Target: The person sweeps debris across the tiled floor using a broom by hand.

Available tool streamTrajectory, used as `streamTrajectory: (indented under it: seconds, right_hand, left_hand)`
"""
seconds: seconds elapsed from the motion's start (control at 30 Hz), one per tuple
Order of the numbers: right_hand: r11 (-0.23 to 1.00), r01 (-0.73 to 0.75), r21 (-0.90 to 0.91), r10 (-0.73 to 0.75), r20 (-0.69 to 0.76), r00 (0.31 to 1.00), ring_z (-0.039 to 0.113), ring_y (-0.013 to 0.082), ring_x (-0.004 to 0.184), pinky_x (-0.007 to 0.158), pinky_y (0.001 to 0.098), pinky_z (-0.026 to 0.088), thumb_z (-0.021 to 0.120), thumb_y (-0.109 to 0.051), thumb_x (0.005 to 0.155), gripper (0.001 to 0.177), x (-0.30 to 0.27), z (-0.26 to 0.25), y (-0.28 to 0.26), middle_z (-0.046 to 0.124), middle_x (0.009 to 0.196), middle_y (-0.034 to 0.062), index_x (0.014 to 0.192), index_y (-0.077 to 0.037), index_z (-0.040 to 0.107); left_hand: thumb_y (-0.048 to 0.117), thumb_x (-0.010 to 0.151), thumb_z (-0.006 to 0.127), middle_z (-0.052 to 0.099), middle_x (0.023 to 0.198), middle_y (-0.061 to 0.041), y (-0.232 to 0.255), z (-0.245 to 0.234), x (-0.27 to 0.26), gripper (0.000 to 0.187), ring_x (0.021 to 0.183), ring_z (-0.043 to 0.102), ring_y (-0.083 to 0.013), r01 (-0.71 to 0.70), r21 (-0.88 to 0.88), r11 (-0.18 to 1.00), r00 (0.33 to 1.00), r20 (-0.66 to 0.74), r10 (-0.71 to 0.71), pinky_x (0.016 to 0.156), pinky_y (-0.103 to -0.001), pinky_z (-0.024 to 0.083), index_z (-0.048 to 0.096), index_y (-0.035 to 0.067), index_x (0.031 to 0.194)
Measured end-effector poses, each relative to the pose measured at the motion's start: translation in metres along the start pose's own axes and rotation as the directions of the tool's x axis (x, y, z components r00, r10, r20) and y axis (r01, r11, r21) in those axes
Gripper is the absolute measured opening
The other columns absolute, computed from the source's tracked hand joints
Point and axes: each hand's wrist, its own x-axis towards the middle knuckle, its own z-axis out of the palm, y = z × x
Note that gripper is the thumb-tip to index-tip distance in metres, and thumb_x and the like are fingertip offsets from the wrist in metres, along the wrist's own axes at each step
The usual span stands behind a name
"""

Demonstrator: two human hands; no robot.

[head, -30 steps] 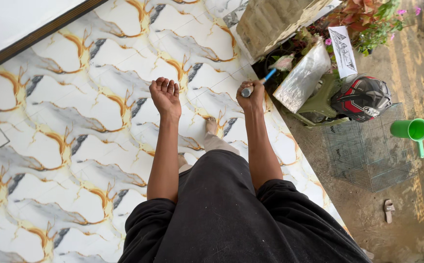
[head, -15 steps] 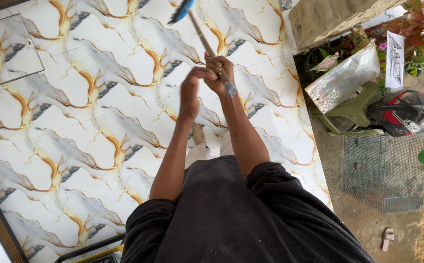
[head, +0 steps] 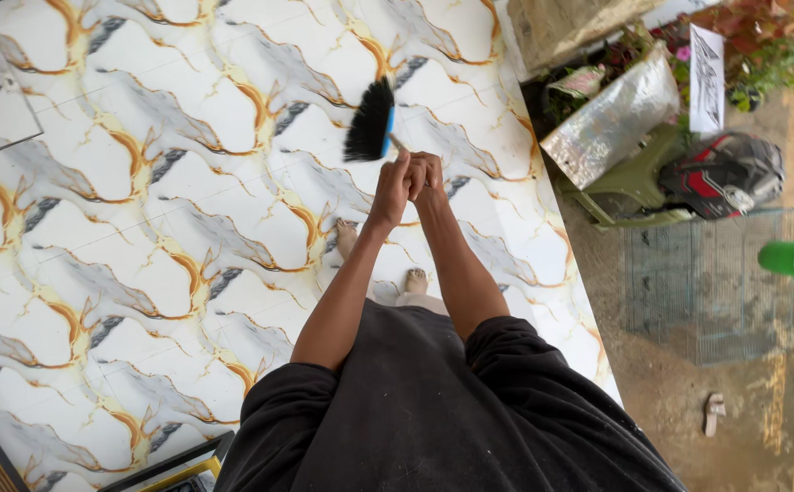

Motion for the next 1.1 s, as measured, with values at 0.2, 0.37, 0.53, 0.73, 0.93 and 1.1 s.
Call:
streamTrajectory:
  seconds: [0.2,0.37,0.53,0.73,0.93,1.1]
  right_hand:
    - [0.928,0.298,-0.225,-0.361,-0.342,0.868,0.036,0.0141,0.041,0.039,0.0251,0.031,0.045,-0.008,0.073,0.012,-0.048,-0.069,-0.109,0.037,0.051,0.0003,0.064,-0.012,0.039]
    - [0.874,0.412,-0.258,-0.478,-0.304,0.824,0.029,0.0134,0.044,0.037,0.0253,0.025,0.043,0.0,0.07,0.014,-0.065,-0.099,-0.171,0.036,0.06,0.0034,0.072,-0.011,0.034]
    - [0.859,0.419,-0.295,-0.495,-0.262,0.829,0.038,0.0153,0.047,0.036,0.0261,0.027,0.044,-0.006,0.077,0.004,-0.126,-0.067,-0.088,0.041,0.062,0.0055,0.076,-0.006,0.04]
    - [0.963,0.234,-0.136,-0.215,0.142,0.966,0.034,0.0097,0.04,0.035,0.0239,0.028,0.044,-0.005,0.083,0.016,-0.197,-0.031,-0.046,0.038,0.053,-0.0013,0.074,-0.009,0.031]
    - [0.998,-0.002,0.058,-0.01,0.197,0.98,0.033,0.0043,0.037,0.034,0.0181,0.025,0.043,-0.004,0.081,0.018,-0.21,-0.05,-0.043,0.038,0.052,-0.0049,0.097,0.005,0.041]
    - [0.995,-0.006,0.1,0.001,0.046,0.999,0.033,0.0028,0.036,0.033,0.0168,0.023,0.043,-0.005,0.081,0.019,-0.207,-0.095,-0.072,0.039,0.051,-0.0049,0.093,0.01,0.043]
  left_hand:
    - [0.038,0.097,0.026,0.038,0.057,-0.006,-0.004,0.054,-0.02,0.054,0.066,0.046,-0.0192,-0.076,-0.263,0.962,0.995,-0.079,0.057,0.081,-0.036,0.041,0.034,0.005,0.055]
    - [0.035,0.097,0.03,0.034,0.057,-0.005,-0.024,0.054,-0.052,0.05,0.067,0.044,-0.0199,-0.123,-0.344,0.931,0.957,-0.289,0.019,0.082,-0.038,0.039,0.034,0.007,0.056]
    - [0.036,0.096,0.034,0.035,0.057,-0.004,-0.033,0.072,-0.071,0.047,0.066,0.045,-0.0195,-0.123,-0.365,0.923,0.92,-0.39,-0.032,0.082,-0.038,0.041,0.035,0.009,0.057]
    - [0.036,0.094,0.035,0.038,0.061,-0.005,-0.022,0.092,-0.089,0.046,0.069,0.045,-0.0198,-0.183,-0.324,0.928,0.898,-0.439,0.023,0.08,-0.036,0.039,0.038,0.006,0.059]
    - [0.037,0.094,0.038,0.04,0.062,-0.005,-0.027,0.102,-0.103,0.044,0.071,0.045,-0.0193,-0.185,-0.376,0.908,0.9,-0.436,0.003,0.079,-0.036,0.039,0.039,0.007,0.062]
    - [0.038,0.093,0.04,0.041,0.062,-0.004,-0.054,0.11,-0.107,0.043,0.07,0.046,-0.0189,-0.149,-0.454,0.878,0.906,-0.418,-0.063,0.081,-0.036,0.04,0.04,0.008,0.063]
